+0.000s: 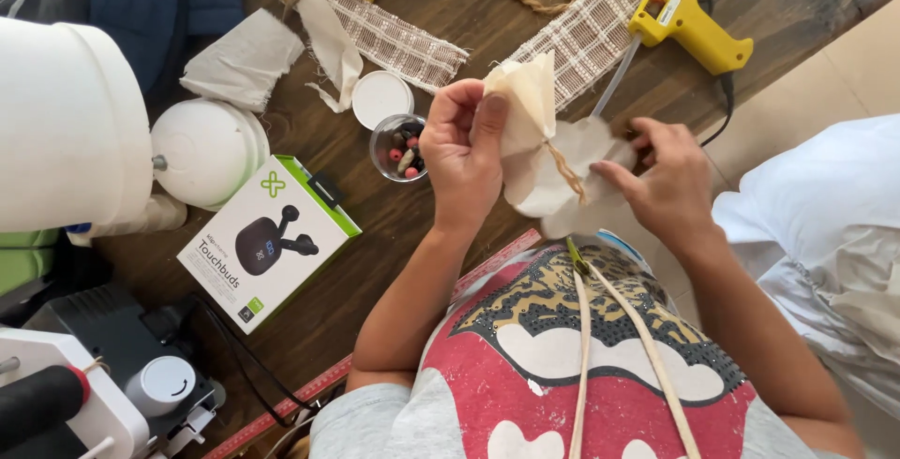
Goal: Creating decorative flowers by gluing, folding, and trimming fabric pieces
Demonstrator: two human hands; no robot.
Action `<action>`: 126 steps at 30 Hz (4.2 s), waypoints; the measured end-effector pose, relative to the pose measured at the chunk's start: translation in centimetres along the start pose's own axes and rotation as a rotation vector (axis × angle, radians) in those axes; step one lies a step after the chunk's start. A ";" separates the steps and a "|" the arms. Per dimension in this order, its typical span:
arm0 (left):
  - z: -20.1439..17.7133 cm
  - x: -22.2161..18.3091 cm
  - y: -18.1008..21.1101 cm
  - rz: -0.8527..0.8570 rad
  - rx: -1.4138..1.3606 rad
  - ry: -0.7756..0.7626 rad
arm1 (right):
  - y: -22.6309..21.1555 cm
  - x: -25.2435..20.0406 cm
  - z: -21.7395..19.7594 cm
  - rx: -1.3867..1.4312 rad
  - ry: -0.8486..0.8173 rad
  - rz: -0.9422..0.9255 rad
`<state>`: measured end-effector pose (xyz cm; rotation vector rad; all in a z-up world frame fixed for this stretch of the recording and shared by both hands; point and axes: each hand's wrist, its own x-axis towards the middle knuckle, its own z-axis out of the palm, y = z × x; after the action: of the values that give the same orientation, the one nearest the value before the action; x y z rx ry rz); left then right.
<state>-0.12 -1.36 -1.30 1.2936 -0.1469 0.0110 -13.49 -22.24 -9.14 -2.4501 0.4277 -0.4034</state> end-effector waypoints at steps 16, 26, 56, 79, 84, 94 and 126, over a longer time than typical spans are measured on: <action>2.0 1.8 -0.8 0.122 0.056 0.036 | -5.7 -4.0 -4.7 0.898 0.194 0.473; 0.9 -1.5 -3.3 0.625 0.447 -0.130 | 3.4 -7.6 3.0 1.341 0.118 0.847; -1.0 -2.7 -1.4 1.006 1.024 -0.654 | -3.5 -8.6 2.3 1.228 0.191 0.840; -1.7 -2.9 -4.5 1.197 0.921 -0.915 | -5.2 -8.6 1.1 1.538 0.000 0.901; -1.9 -3.3 -4.2 1.201 0.896 -0.863 | -2.5 -10.1 4.0 0.601 0.152 0.164; -2.4 -3.8 -3.9 1.204 0.910 -0.798 | -4.3 -9.1 4.6 0.549 0.191 0.147; -1.5 -3.9 -1.1 -0.278 0.216 -0.505 | -11.9 -3.5 -0.5 0.696 0.352 -0.103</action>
<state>-3.72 0.09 -3.18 1.5033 -0.4040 -0.5535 -14.42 -12.01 -2.05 -1.7276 0.2441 -0.8712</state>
